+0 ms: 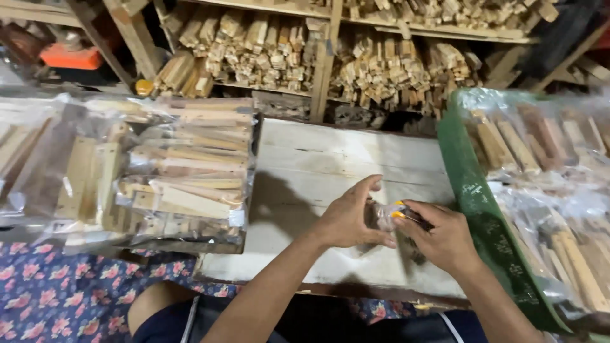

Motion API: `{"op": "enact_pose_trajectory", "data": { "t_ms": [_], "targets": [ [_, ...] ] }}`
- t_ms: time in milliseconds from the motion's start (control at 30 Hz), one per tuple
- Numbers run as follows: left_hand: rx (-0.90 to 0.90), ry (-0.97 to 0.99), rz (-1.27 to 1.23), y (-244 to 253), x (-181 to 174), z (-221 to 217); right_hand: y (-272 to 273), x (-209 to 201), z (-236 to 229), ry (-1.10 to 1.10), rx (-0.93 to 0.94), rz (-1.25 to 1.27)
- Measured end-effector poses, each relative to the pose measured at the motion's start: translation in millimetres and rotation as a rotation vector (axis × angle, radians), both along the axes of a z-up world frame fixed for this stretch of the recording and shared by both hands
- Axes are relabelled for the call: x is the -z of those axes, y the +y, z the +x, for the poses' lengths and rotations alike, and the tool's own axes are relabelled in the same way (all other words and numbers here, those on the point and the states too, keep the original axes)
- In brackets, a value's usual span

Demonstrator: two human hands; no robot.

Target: The person packs wooden pieces into plastic bags by hand and places the filled bags into a green plastic crate.

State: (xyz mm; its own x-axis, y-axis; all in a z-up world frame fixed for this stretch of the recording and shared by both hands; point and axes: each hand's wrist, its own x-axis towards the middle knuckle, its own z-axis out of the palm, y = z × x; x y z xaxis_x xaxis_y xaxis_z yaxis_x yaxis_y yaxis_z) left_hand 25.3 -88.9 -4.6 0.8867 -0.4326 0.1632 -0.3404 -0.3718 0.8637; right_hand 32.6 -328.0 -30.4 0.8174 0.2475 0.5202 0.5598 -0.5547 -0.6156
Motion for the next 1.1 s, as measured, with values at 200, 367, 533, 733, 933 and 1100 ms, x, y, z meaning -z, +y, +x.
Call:
{"op": "enact_pose_trajectory", "data": {
  "t_ms": [200,367,533,733,933,1100],
  "targets": [
    [-0.116,0.376,0.038,14.6,21.0,7.5,11.7,39.8,-2.4,0.419,0.403,0.278],
    [-0.266,0.089,-0.187,10.6,79.2,13.5,-4.0,172.6,13.4,0.545,0.606,-0.437],
    [-0.475,0.184,-0.223,17.8,56.8,-3.4,-8.9,199.2,14.8,0.654,0.579,-0.746],
    [-0.836,0.291,-0.538,46.9,-1.4,-4.8,61.0,59.9,9.1,0.626,0.556,-0.322],
    [-1.025,0.211,-0.828,114.8,-35.4,9.6,181.8,-30.2,30.1,0.802,0.168,0.675],
    [-1.168,0.299,-0.845,216.1,-38.1,21.8,268.2,3.9,128.5,0.786,-0.134,0.588]
  ]
}}
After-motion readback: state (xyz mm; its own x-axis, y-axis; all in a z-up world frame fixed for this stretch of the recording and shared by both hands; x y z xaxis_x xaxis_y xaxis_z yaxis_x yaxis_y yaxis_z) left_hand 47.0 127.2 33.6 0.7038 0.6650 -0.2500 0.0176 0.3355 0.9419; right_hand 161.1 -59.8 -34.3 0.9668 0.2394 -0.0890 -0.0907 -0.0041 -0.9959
